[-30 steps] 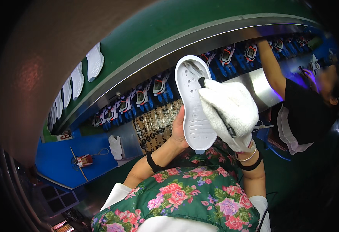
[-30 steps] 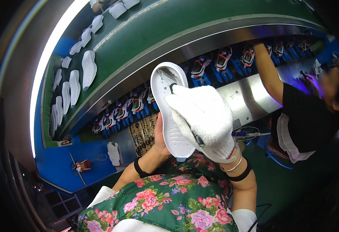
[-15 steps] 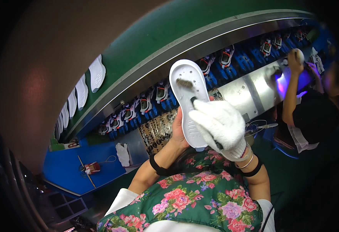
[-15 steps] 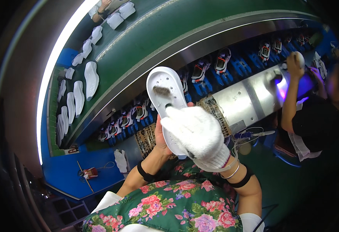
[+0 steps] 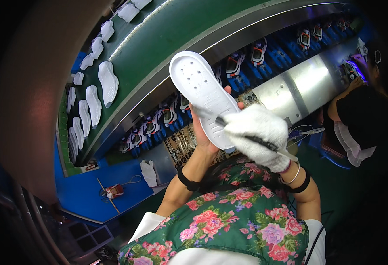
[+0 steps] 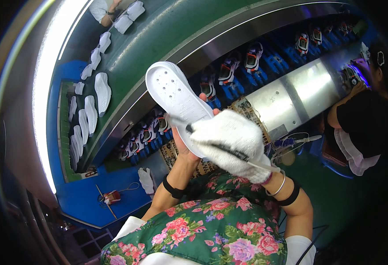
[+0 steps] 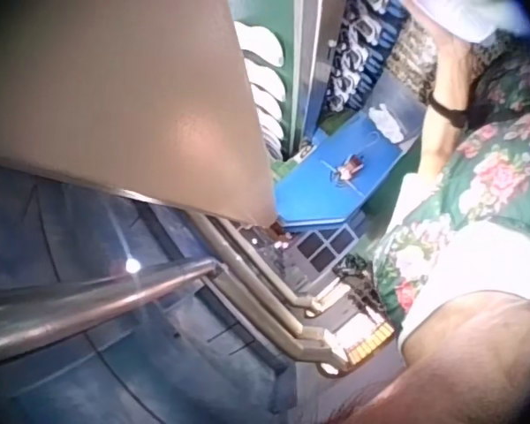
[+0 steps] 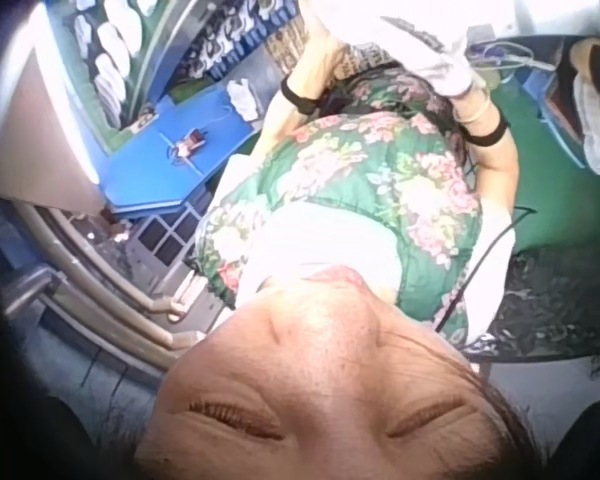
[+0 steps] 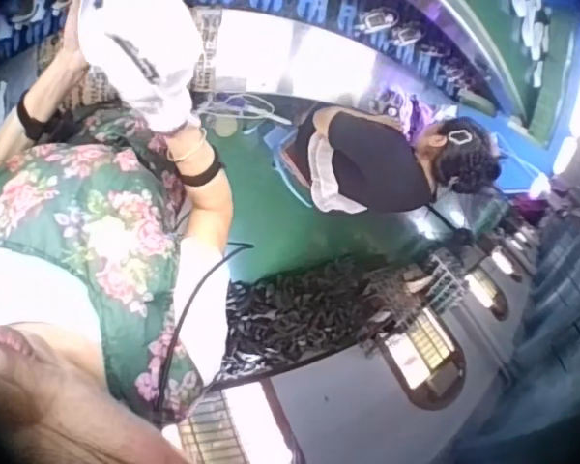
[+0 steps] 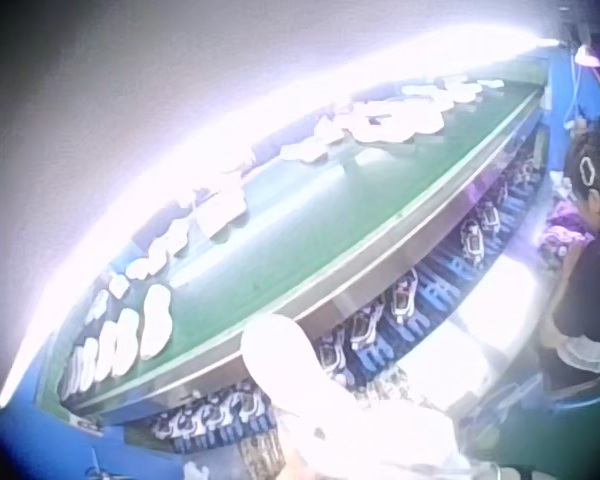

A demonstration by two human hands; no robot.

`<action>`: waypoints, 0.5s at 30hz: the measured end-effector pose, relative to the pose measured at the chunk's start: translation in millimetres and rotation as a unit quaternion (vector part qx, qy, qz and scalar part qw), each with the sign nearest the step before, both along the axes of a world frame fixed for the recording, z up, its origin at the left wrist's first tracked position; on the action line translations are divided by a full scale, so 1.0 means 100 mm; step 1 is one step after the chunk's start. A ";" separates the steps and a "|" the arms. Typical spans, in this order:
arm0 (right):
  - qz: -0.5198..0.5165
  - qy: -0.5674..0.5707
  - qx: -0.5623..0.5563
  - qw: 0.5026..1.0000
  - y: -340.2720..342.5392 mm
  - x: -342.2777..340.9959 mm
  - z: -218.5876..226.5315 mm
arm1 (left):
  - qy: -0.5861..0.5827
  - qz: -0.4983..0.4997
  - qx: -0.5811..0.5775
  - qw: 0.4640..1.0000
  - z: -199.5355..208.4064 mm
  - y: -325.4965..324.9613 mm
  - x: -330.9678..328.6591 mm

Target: Apply glue to the bottom of a white shoe sole using a brush on a manufacturing line.

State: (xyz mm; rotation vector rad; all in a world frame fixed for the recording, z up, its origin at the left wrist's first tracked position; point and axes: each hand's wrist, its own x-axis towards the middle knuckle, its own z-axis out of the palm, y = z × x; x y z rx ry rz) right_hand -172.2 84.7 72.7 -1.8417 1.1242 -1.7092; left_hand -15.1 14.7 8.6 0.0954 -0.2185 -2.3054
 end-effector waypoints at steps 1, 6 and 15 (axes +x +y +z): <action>-0.066 0.035 -0.025 0.997 -0.02 -0.03 -0.03 | 0.008 0.012 0.020 1.000 0.04 0.01 -0.03; 0.046 0.089 -0.037 0.994 0.10 0.11 -0.11 | 0.047 -0.120 -0.090 0.988 -0.04 -0.16 0.05; 0.099 0.051 0.010 0.994 0.18 0.10 -0.13 | 0.056 -0.149 -0.054 0.986 -0.08 -0.23 0.12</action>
